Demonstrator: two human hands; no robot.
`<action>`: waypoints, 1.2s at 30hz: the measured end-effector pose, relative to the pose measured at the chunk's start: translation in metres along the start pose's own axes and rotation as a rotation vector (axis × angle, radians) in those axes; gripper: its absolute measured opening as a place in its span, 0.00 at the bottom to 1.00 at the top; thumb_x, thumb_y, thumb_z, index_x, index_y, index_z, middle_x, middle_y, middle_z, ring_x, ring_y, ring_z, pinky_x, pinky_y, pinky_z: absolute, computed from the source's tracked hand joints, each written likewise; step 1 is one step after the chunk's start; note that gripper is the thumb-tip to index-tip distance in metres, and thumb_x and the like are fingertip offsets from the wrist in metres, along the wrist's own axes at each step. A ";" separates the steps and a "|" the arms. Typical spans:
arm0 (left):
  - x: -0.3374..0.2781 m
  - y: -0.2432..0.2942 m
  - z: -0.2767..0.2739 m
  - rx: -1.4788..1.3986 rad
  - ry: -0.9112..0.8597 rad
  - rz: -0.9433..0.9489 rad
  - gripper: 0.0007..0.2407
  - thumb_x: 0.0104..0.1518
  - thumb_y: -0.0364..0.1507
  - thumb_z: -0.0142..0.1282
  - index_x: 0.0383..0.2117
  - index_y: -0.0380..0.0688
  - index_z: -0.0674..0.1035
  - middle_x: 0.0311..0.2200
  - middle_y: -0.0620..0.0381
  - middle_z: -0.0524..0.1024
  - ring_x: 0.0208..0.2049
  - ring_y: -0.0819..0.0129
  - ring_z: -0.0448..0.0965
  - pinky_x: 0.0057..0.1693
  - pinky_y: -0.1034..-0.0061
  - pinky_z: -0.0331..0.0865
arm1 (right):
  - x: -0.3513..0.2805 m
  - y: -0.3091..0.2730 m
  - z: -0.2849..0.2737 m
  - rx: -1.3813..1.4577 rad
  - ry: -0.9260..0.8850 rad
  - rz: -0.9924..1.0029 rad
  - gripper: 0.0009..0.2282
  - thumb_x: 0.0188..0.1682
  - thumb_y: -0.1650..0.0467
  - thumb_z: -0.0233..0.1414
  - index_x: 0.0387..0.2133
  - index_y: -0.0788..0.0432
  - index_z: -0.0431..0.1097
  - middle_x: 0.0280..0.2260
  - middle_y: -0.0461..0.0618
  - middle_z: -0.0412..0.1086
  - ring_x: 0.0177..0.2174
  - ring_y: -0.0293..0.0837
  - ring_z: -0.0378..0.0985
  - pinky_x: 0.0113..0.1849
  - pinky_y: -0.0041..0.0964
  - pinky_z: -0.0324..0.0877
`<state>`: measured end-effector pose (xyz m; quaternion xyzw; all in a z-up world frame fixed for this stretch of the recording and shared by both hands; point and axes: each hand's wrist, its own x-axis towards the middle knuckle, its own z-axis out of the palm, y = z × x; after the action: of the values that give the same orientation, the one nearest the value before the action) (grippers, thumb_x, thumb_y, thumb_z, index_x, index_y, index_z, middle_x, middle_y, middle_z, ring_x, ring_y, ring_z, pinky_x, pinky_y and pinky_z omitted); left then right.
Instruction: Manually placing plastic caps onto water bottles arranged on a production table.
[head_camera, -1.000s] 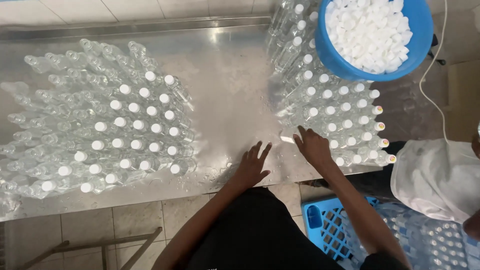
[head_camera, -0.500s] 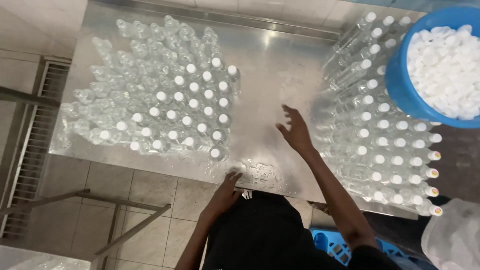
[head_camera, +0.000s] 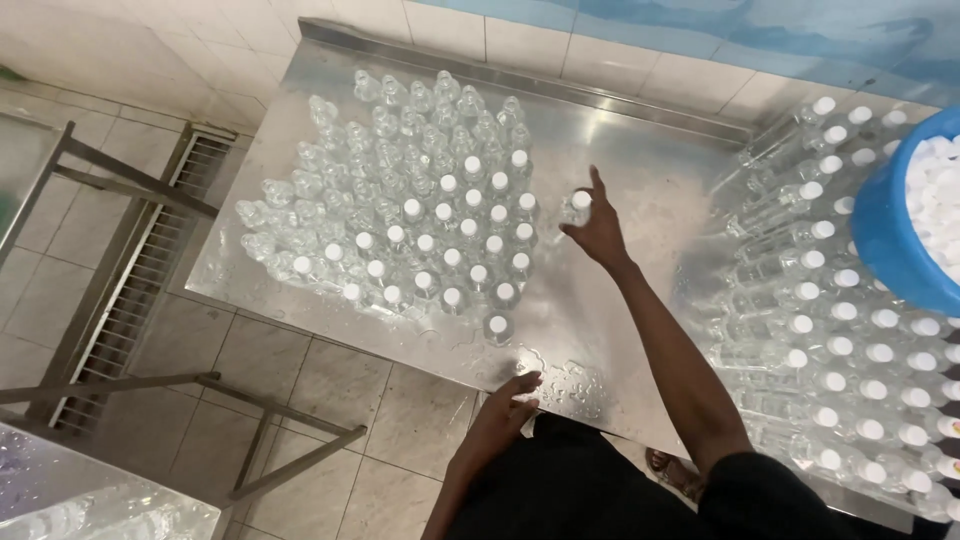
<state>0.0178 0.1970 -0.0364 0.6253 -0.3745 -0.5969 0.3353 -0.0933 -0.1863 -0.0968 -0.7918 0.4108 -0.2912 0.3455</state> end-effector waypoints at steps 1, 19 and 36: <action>0.010 0.009 0.003 -0.045 0.041 0.144 0.20 0.67 0.37 0.54 0.66 0.51 0.74 0.66 0.54 0.76 0.66 0.61 0.77 0.65 0.63 0.74 | -0.021 -0.021 -0.022 0.066 -0.017 0.127 0.56 0.40 0.70 0.74 0.79 0.45 0.39 0.60 0.53 0.72 0.59 0.58 0.75 0.58 0.49 0.69; 0.151 0.006 0.085 -0.592 -0.405 -0.040 0.29 0.62 0.32 0.69 0.67 0.45 0.66 0.52 0.40 0.83 0.42 0.50 0.90 0.44 0.58 0.87 | -0.210 -0.090 -0.153 1.134 0.331 0.383 0.24 0.64 0.61 0.43 0.66 0.67 0.63 0.64 0.68 0.69 0.66 0.58 0.70 0.68 0.54 0.61; 0.149 -0.002 0.060 -0.624 -0.321 -0.144 0.24 0.61 0.35 0.72 0.60 0.47 0.73 0.56 0.41 0.83 0.48 0.49 0.89 0.51 0.53 0.86 | -0.236 -0.059 -0.122 0.786 0.371 0.665 0.12 0.67 0.72 0.43 0.50 0.65 0.75 0.37 0.65 0.80 0.45 0.58 0.86 0.47 0.50 0.80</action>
<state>-0.0413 0.0702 -0.1158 0.4158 -0.1771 -0.7953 0.4040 -0.2740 0.0021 -0.0196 -0.3659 0.5535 -0.4323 0.6106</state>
